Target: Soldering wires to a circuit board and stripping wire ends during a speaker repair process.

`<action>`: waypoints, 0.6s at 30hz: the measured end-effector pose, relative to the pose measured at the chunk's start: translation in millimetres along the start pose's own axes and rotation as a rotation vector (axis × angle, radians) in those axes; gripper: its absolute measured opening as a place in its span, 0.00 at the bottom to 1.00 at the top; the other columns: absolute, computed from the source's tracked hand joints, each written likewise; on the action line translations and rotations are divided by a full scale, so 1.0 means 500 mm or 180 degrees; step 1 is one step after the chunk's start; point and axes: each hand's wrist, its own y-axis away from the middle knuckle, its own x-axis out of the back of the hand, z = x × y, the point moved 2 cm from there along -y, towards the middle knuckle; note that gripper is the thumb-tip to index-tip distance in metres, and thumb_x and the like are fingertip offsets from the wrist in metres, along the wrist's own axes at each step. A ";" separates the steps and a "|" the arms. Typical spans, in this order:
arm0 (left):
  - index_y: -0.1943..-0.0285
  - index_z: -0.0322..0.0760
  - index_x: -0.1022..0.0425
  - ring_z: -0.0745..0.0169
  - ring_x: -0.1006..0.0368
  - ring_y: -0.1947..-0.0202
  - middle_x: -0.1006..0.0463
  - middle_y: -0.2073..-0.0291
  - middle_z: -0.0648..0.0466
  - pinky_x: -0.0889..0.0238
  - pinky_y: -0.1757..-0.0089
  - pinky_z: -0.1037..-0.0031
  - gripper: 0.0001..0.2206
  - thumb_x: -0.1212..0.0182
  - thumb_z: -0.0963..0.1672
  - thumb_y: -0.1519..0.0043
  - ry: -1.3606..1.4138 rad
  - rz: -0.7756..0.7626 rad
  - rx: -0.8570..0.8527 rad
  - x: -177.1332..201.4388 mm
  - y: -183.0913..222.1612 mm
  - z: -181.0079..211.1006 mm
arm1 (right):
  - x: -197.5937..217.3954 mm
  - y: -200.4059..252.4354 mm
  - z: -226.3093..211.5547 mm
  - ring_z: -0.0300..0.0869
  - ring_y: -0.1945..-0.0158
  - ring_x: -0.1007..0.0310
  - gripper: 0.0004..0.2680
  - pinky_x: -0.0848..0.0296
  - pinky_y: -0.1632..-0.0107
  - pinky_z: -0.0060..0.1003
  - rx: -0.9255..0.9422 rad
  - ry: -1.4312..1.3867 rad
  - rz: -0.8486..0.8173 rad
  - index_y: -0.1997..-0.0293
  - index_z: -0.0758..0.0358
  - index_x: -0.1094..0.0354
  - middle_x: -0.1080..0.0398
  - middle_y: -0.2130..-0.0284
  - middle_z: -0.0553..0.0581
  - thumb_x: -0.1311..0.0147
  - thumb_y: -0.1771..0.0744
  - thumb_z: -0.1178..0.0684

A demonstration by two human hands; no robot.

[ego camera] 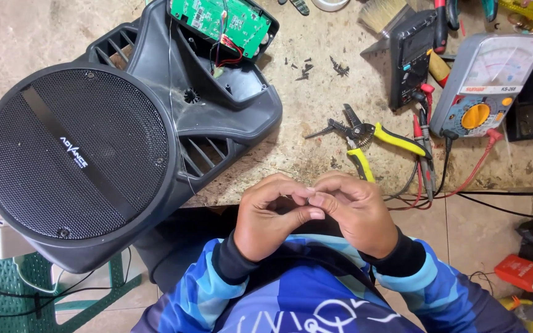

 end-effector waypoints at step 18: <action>0.65 0.29 0.18 0.59 0.19 0.70 0.18 0.73 0.47 0.22 0.67 0.74 0.08 0.22 0.36 0.50 -0.0119 0.0046 -0.0055 0.023 -0.012 -0.001 | -0.019 -0.008 -0.041 0.44 0.70 0.23 0.04 0.22 0.66 0.37 0.0546 0.0784 -0.0101 0.61 0.76 0.25 0.28 0.71 0.65 0.47 0.32 0.65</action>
